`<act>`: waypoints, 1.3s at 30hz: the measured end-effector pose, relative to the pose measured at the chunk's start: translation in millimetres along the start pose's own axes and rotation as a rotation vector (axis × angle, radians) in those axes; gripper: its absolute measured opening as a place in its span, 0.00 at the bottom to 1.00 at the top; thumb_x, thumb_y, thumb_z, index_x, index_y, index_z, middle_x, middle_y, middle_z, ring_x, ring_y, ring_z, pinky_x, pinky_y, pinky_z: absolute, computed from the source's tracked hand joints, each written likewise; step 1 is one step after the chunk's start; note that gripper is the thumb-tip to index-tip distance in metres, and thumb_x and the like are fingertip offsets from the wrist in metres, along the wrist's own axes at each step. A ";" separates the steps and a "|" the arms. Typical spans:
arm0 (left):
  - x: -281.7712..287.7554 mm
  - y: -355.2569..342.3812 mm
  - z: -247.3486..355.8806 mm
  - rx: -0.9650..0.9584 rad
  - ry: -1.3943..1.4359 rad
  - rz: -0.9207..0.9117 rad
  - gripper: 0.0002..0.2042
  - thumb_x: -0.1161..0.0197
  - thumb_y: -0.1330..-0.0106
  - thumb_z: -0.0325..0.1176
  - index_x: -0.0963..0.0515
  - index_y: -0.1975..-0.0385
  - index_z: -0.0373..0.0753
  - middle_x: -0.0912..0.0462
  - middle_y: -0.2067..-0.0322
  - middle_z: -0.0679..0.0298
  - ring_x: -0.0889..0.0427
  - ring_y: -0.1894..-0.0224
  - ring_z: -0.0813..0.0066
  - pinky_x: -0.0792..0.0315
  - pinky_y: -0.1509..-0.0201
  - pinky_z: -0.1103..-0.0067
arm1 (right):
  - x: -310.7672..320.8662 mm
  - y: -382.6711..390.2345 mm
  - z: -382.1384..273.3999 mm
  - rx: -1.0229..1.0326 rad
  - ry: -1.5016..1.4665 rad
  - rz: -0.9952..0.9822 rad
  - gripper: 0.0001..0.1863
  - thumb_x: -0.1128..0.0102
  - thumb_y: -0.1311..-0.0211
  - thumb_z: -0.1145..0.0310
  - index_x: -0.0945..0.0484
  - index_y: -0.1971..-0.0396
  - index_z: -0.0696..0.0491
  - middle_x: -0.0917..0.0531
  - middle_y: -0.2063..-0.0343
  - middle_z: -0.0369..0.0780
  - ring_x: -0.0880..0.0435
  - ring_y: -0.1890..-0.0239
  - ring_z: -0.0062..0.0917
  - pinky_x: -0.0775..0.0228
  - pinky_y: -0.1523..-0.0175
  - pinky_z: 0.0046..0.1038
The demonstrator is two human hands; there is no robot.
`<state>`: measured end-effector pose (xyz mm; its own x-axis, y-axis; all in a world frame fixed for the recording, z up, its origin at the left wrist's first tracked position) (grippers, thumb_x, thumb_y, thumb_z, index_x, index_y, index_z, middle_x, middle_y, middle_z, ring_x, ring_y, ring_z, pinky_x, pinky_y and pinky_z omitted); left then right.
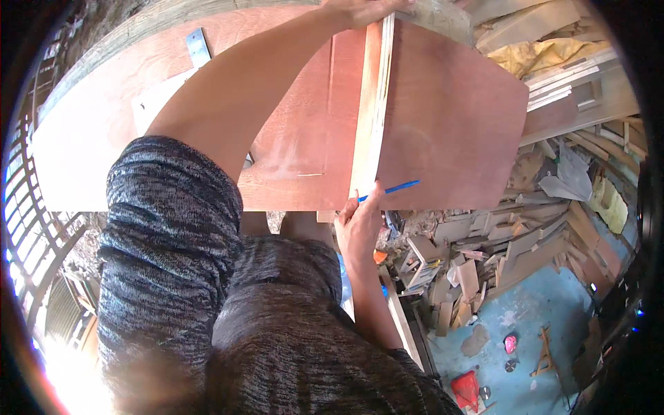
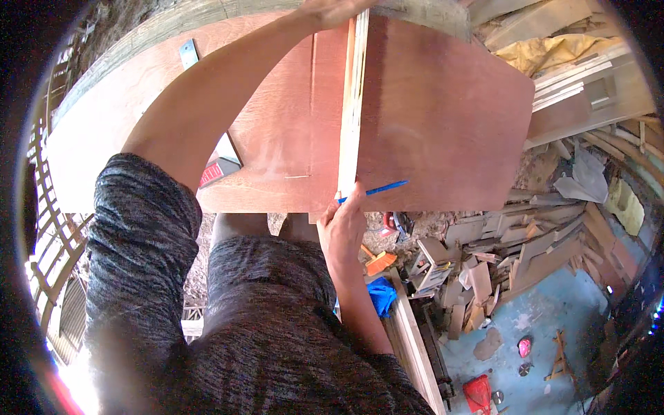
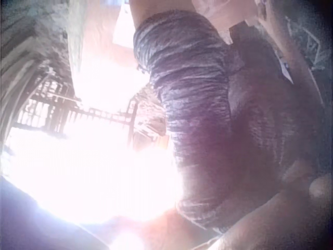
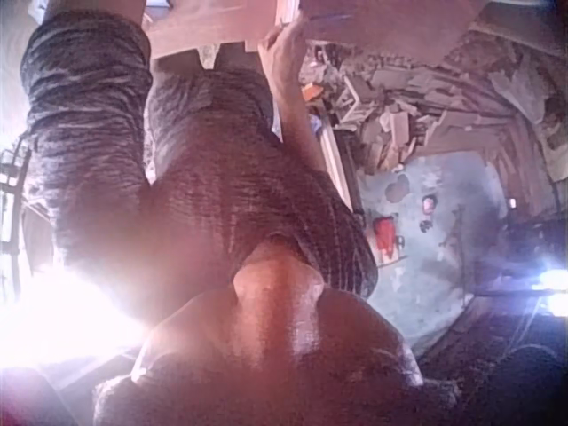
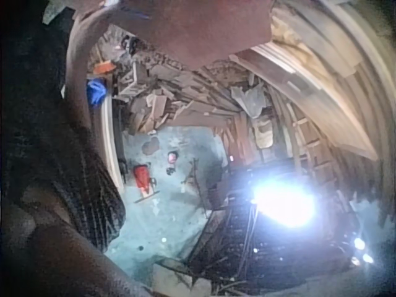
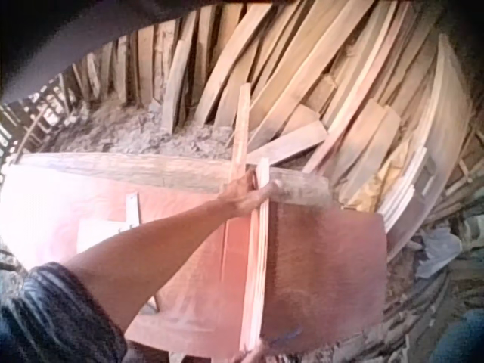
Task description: The person traces along a curved wooden strip onto a wooden board using a pen. The person then measures dimensions across the board with a tape measure, marks points with the pen, and aligns another wooden strip onto the board to draw additional lines.
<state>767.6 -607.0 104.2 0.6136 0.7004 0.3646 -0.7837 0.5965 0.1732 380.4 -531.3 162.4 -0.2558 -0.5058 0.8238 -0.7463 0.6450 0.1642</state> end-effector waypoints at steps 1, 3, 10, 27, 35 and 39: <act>-1.9 -0.2 2.3 -0.021 0.023 -0.033 0.52 0.39 0.41 0.73 0.37 0.29 0.32 0.19 0.43 0.44 0.21 0.37 0.52 0.28 0.33 0.66 | -0.6 0.6 2.4 -0.023 -0.013 -0.022 0.28 0.48 0.35 0.84 0.42 0.35 0.61 0.21 0.66 0.54 0.19 0.71 0.45 0.27 0.63 0.43; -2.2 -0.1 4.2 -0.041 0.046 -0.071 0.53 0.40 0.41 0.74 0.38 0.28 0.32 0.19 0.42 0.44 0.21 0.37 0.53 0.29 0.33 0.66 | 0.7 2.2 4.5 -0.053 -0.025 -0.044 0.28 0.48 0.35 0.85 0.43 0.35 0.62 0.22 0.65 0.54 0.20 0.71 0.43 0.27 0.63 0.43; 5.2 -4.1 -16.4 0.043 -0.043 -0.073 0.56 0.42 0.41 0.77 0.40 0.26 0.31 0.21 0.40 0.44 0.23 0.36 0.55 0.31 0.31 0.67 | 0.2 -0.6 2.0 -0.032 0.014 -0.090 0.39 0.43 0.45 0.85 0.47 0.32 0.63 0.20 0.59 0.63 0.18 0.58 0.62 0.24 0.56 0.52; -3.6 -15.0 -24.4 0.008 0.297 -0.137 0.51 0.29 0.45 0.66 0.32 0.34 0.25 0.17 0.46 0.50 0.19 0.46 0.67 0.25 0.39 0.74 | -2.7 0.7 4.5 -0.023 -0.027 -0.022 0.28 0.48 0.33 0.84 0.43 0.34 0.60 0.20 0.62 0.62 0.18 0.62 0.61 0.26 0.60 0.49; -11.6 -17.9 -22.3 -0.019 0.349 -0.226 0.47 0.26 0.44 0.60 0.32 0.36 0.25 0.16 0.50 0.54 0.18 0.49 0.69 0.24 0.43 0.76 | -0.4 -2.5 0.4 -0.058 -0.037 -0.046 0.28 0.48 0.32 0.84 0.43 0.34 0.59 0.20 0.61 0.60 0.17 0.61 0.59 0.26 0.59 0.47; -13.5 -20.8 -24.7 -0.078 0.436 -0.200 0.46 0.28 0.41 0.60 0.32 0.36 0.24 0.16 0.50 0.54 0.18 0.50 0.69 0.24 0.44 0.76 | -3.5 -1.3 3.9 -0.067 -0.045 -0.057 0.28 0.48 0.32 0.84 0.43 0.35 0.58 0.20 0.61 0.60 0.17 0.61 0.58 0.26 0.58 0.48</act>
<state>778.0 -619.2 73.1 0.7477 0.6581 -0.0890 -0.6470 0.7521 0.1253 379.9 -532.6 157.2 -0.2424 -0.5669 0.7873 -0.7183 0.6504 0.2471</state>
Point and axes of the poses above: each hand's wrist, its own y-axis away from the middle knuckle, its own x-axis out of the back of the hand, z = x × y, the point moved 8 cm from there along -y, towards the middle knuckle
